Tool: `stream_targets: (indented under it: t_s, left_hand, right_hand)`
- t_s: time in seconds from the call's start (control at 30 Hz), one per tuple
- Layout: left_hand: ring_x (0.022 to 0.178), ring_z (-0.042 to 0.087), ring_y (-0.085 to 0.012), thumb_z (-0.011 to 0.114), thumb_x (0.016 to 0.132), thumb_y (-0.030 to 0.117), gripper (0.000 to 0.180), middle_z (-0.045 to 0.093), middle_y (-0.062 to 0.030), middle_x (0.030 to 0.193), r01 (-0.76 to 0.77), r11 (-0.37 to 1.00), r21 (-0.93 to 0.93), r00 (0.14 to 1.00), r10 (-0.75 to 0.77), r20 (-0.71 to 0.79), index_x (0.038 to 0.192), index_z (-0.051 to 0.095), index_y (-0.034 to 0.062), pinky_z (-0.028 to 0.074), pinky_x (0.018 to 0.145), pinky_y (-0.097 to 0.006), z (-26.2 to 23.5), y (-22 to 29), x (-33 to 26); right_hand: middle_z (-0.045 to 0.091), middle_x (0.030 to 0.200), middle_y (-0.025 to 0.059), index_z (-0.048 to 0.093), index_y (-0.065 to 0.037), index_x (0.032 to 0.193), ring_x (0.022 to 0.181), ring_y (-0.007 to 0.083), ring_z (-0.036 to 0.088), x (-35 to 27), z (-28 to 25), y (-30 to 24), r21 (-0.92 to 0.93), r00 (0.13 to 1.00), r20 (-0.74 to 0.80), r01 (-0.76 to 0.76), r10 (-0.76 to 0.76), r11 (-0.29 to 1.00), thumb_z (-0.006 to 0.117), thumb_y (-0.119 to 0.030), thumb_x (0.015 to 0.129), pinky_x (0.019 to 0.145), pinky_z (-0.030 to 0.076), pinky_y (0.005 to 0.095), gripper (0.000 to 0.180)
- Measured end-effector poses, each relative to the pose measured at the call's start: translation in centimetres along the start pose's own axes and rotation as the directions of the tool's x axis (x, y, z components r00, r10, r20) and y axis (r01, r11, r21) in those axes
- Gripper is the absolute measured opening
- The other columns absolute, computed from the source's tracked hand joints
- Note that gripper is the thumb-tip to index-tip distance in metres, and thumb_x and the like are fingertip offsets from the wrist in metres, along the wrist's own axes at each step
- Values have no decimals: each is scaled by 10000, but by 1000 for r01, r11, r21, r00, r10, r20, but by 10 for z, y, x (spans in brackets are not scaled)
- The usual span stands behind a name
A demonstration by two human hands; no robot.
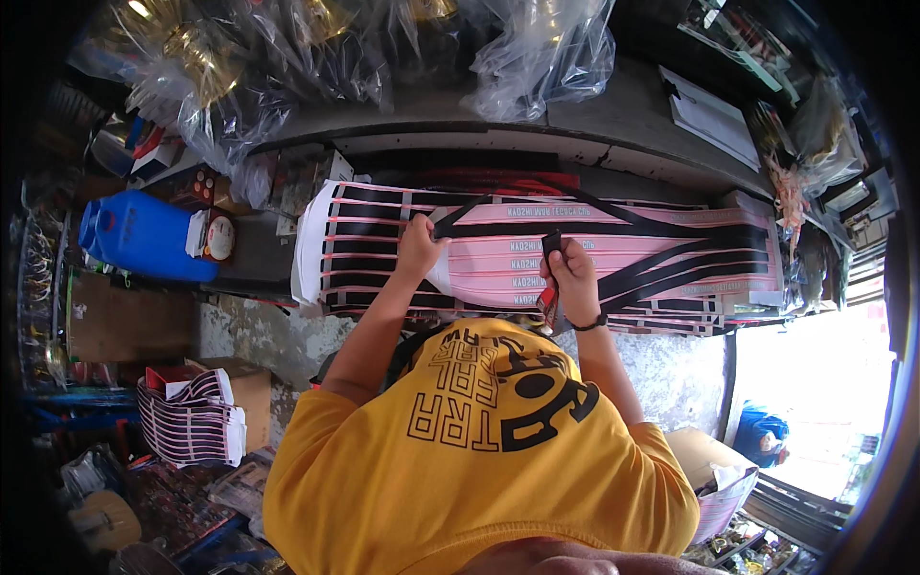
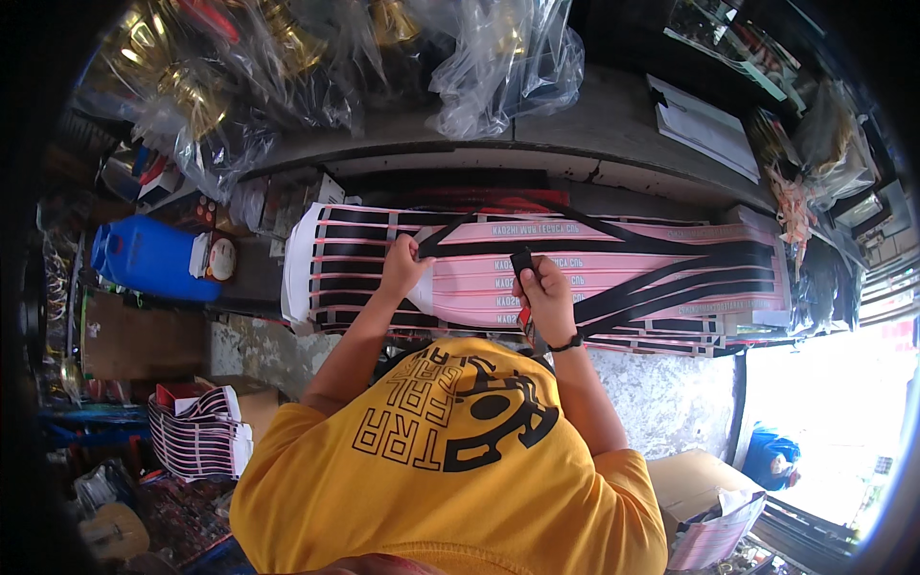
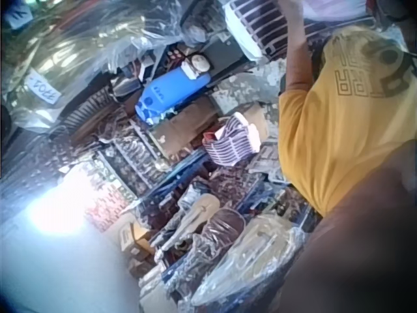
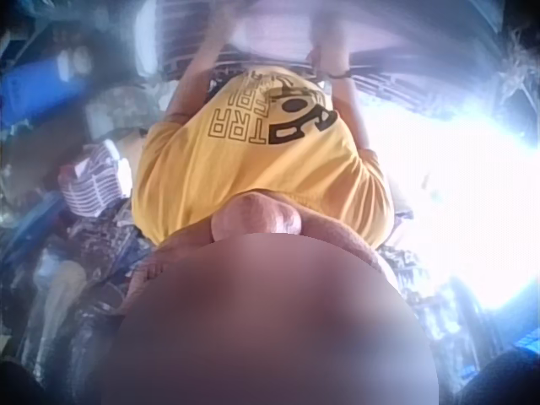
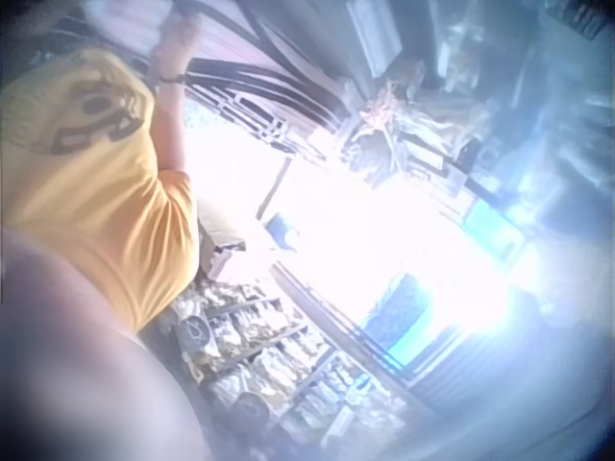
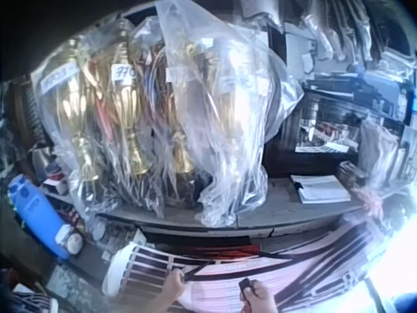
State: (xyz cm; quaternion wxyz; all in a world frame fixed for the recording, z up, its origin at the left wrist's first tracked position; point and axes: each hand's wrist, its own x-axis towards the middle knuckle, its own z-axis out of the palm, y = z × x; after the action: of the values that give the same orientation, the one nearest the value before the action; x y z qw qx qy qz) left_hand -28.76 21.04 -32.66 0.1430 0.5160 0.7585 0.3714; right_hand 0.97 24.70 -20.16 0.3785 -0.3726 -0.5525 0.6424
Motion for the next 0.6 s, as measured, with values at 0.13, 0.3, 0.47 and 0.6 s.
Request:
stream_targets:
  t_s: [0.13, 0.3, 0.47, 0.6]
  left_hand:
    - [862, 611, -327, 856, 648, 136, 435, 611, -146, 920, 7, 1000, 6, 999, -6, -32, 976, 587, 39, 493, 750, -414, 6, -6, 2]
    - [685, 628, -236, 833, 694, 154, 326, 653, -121, 786, -10, 998, -66, 999, 6, -52, 920, 645, 15, 504, 658, -331, 4, -1, 5]
    - [707, 635, -142, 774, 792, 116, 234, 682, -77, 785, 69, 951, -302, 997, -74, -4, 965, 673, -4, 508, 681, -274, -15, 32, 2]
    - [730, 620, -82, 731, 839, 36, 167, 682, -39, 804, 59, 815, -577, 998, -27, 63, 993, 689, -13, 501, 674, -235, -43, 73, -3]
  right_hand:
    - [578, 728, -1, 544, -21, 1022, 584, 36, 474, 6, 2, 0, -39, 999, 24, -28, 29, 999, 489, -96, 1019, 540, 401, 187, 93]
    - [582, 734, -3, 552, -22, 1033, 590, 35, 478, 11, 6, 1, -38, 998, 44, -35, 37, 999, 495, -95, 1014, 553, 408, 192, 95]
    - [599, 760, 36, 617, -7, 1048, 647, 118, 558, 13, 16, -13, -298, 997, 60, 56, -40, 953, 577, -61, 950, 607, 459, 254, 119]
    - [621, 904, 107, 668, -7, 1012, 788, 268, 628, 24, 26, -34, -526, 850, 271, 524, -452, 670, 658, -43, 853, 697, 499, 349, 163]
